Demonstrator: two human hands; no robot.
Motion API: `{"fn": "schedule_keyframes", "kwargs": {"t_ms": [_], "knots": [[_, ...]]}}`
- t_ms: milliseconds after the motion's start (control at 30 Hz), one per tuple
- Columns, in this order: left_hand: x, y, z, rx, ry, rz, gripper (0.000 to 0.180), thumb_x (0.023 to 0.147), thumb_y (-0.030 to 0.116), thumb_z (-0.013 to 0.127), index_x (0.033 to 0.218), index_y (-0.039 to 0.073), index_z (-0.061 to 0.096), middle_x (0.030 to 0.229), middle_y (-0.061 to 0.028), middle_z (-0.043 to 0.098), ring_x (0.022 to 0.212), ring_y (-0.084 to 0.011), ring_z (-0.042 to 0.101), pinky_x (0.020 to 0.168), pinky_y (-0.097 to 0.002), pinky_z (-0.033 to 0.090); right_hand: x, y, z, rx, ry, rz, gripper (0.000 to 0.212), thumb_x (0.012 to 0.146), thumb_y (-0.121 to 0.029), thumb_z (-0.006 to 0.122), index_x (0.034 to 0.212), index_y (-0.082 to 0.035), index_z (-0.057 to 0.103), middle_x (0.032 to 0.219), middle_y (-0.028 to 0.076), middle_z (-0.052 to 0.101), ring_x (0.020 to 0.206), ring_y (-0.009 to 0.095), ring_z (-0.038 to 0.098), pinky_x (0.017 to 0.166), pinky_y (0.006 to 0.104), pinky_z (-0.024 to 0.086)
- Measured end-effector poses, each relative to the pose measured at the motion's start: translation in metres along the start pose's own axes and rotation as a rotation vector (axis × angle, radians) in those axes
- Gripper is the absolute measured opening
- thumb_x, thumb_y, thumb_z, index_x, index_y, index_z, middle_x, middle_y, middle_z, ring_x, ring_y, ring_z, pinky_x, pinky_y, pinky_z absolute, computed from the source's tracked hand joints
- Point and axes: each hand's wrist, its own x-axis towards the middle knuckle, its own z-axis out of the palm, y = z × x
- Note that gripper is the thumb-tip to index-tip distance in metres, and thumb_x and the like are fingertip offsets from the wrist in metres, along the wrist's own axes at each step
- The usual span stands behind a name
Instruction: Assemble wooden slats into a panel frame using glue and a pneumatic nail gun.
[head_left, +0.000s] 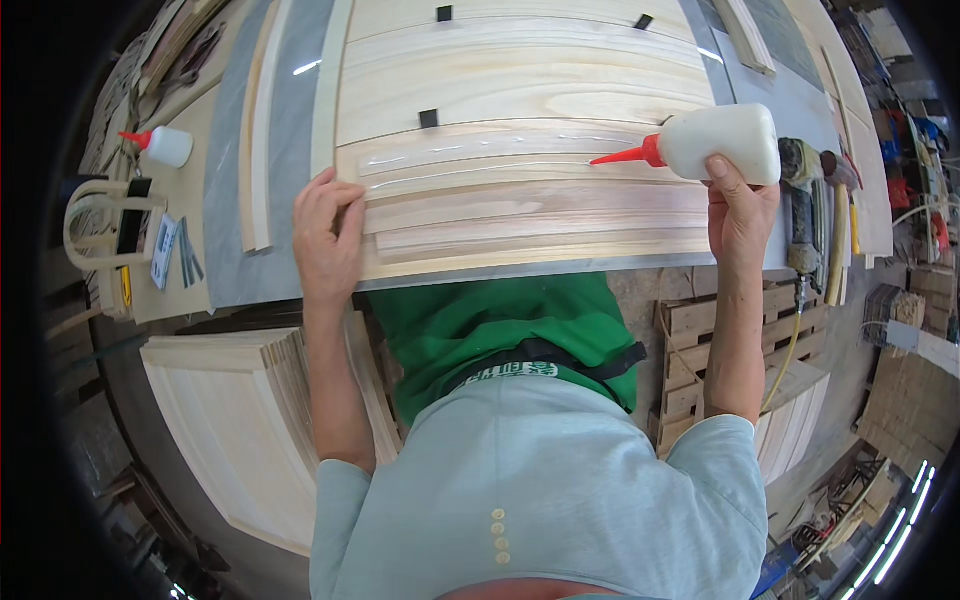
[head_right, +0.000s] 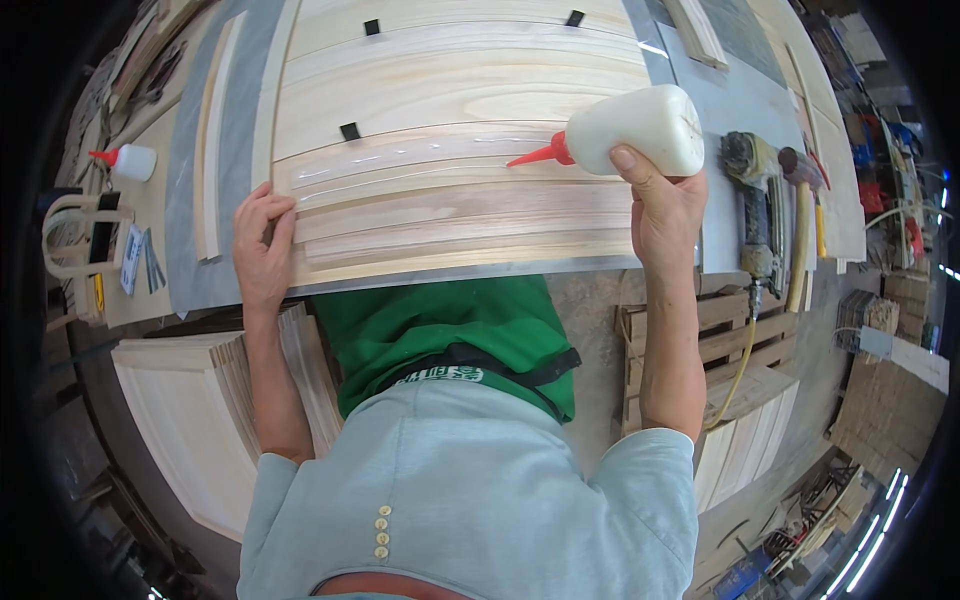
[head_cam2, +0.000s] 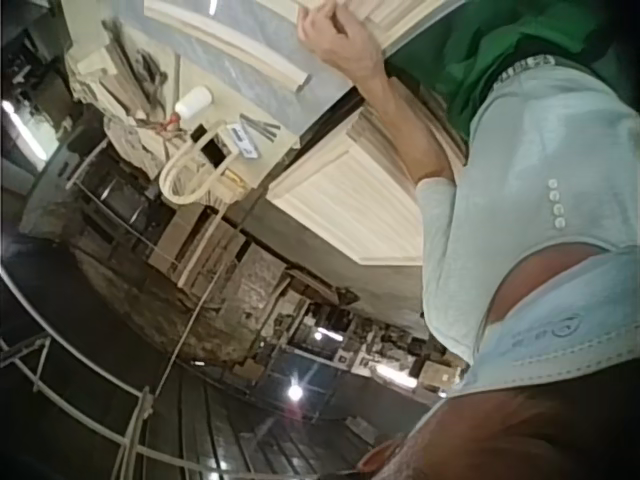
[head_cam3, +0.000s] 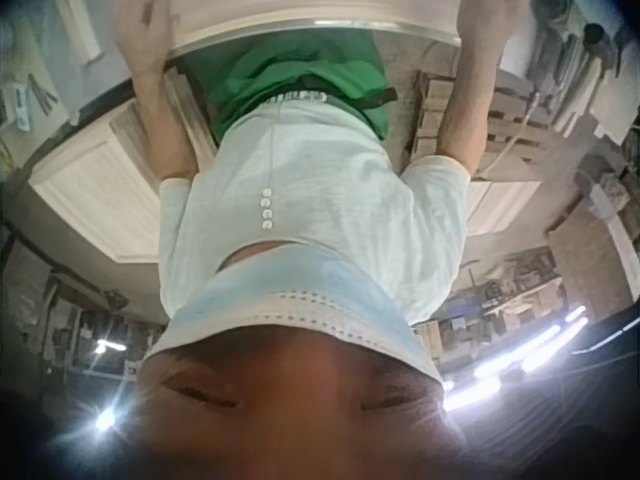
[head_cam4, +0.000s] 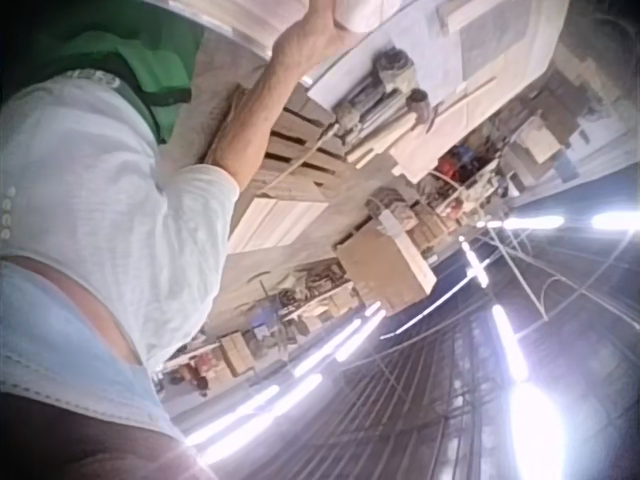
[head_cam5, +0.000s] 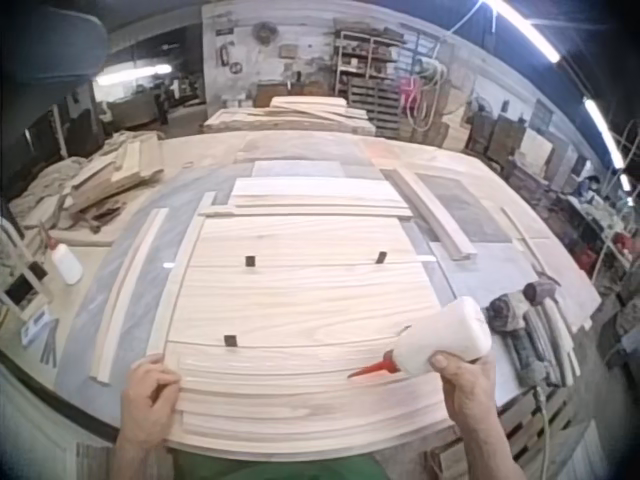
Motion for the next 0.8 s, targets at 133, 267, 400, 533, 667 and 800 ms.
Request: {"fn": "schedule_keyframes", "kwargs": {"t_ms": [133, 267, 400, 533, 667, 800], "knots": [[0.000, 0.000, -0.002, 0.009, -0.013, 0.007, 0.005, 0.084, 0.001, 0.062, 0.089, 0.002, 0.062, 0.096, -0.0096, 0.063, 0.112, -0.0314, 0.054, 0.094, -0.0386, 0.042, 0.002, -0.009, -0.031, -0.052, 0.043, -0.037, 0.044, 0.078, -0.003, 0.072, 0.119, -0.001, 0.055, 0.108, 0.009, 0.063, 0.100, 0.019, 0.061, 0.086, 0.0340, 0.051], [-0.001, 0.001, -0.001, 0.007, -0.023, -0.019, 0.006, 0.085, 0.001, 0.061, 0.090, 0.001, 0.062, 0.098, -0.0100, 0.063, 0.114, -0.0308, 0.053, 0.095, -0.0381, 0.041, 0.002, -0.016, -0.066, -0.097, 0.099, -0.062, 0.043, 0.079, -0.004, 0.072, 0.119, -0.001, 0.055, 0.108, 0.009, 0.063, 0.101, 0.019, 0.061, 0.087, 0.0345, 0.051], [-0.003, -0.002, -0.002, 0.002, -0.039, -0.036, 0.007, 0.086, 0.001, 0.061, 0.092, 0.001, 0.063, 0.101, -0.0101, 0.063, 0.117, -0.0301, 0.051, 0.097, -0.0376, 0.040, 0.004, -0.024, -0.089, -0.119, 0.148, -0.088, 0.043, 0.079, -0.003, 0.071, 0.119, -0.002, 0.055, 0.109, 0.009, 0.063, 0.102, 0.019, 0.061, 0.087, 0.0353, 0.051], [-0.003, -0.001, 0.000, -0.006, -0.052, -0.032, 0.007, 0.086, 0.001, 0.060, 0.093, 0.001, 0.063, 0.102, -0.0103, 0.063, 0.118, -0.0297, 0.051, 0.097, -0.0374, 0.040, 0.004, -0.032, -0.107, -0.125, 0.204, -0.118, 0.044, 0.078, -0.002, 0.072, 0.119, -0.002, 0.056, 0.109, 0.009, 0.063, 0.100, 0.019, 0.062, 0.087, 0.0348, 0.051], [-0.002, 0.000, 0.002, -0.012, -0.049, -0.036, 0.007, 0.087, 0.001, 0.060, 0.094, 0.001, 0.063, 0.102, -0.0101, 0.063, 0.118, -0.0295, 0.051, 0.098, -0.0375, 0.039, 0.004, -0.035, -0.126, -0.162, 0.273, -0.148, 0.045, 0.078, -0.003, 0.072, 0.120, -0.001, 0.055, 0.110, 0.009, 0.063, 0.100, 0.020, 0.062, 0.087, 0.0353, 0.052], [-0.001, -0.003, 0.001, -0.007, -0.050, -0.029, 0.009, 0.087, 0.002, 0.060, 0.095, 0.001, 0.063, 0.104, -0.0106, 0.062, 0.117, -0.0291, 0.051, 0.098, -0.0371, 0.039, 0.001, -0.043, -0.139, -0.192, 0.333, -0.166, 0.046, 0.080, -0.005, 0.071, 0.122, -0.001, 0.053, 0.112, 0.010, 0.063, 0.101, 0.021, 0.062, 0.088, 0.0371, 0.052]]}}
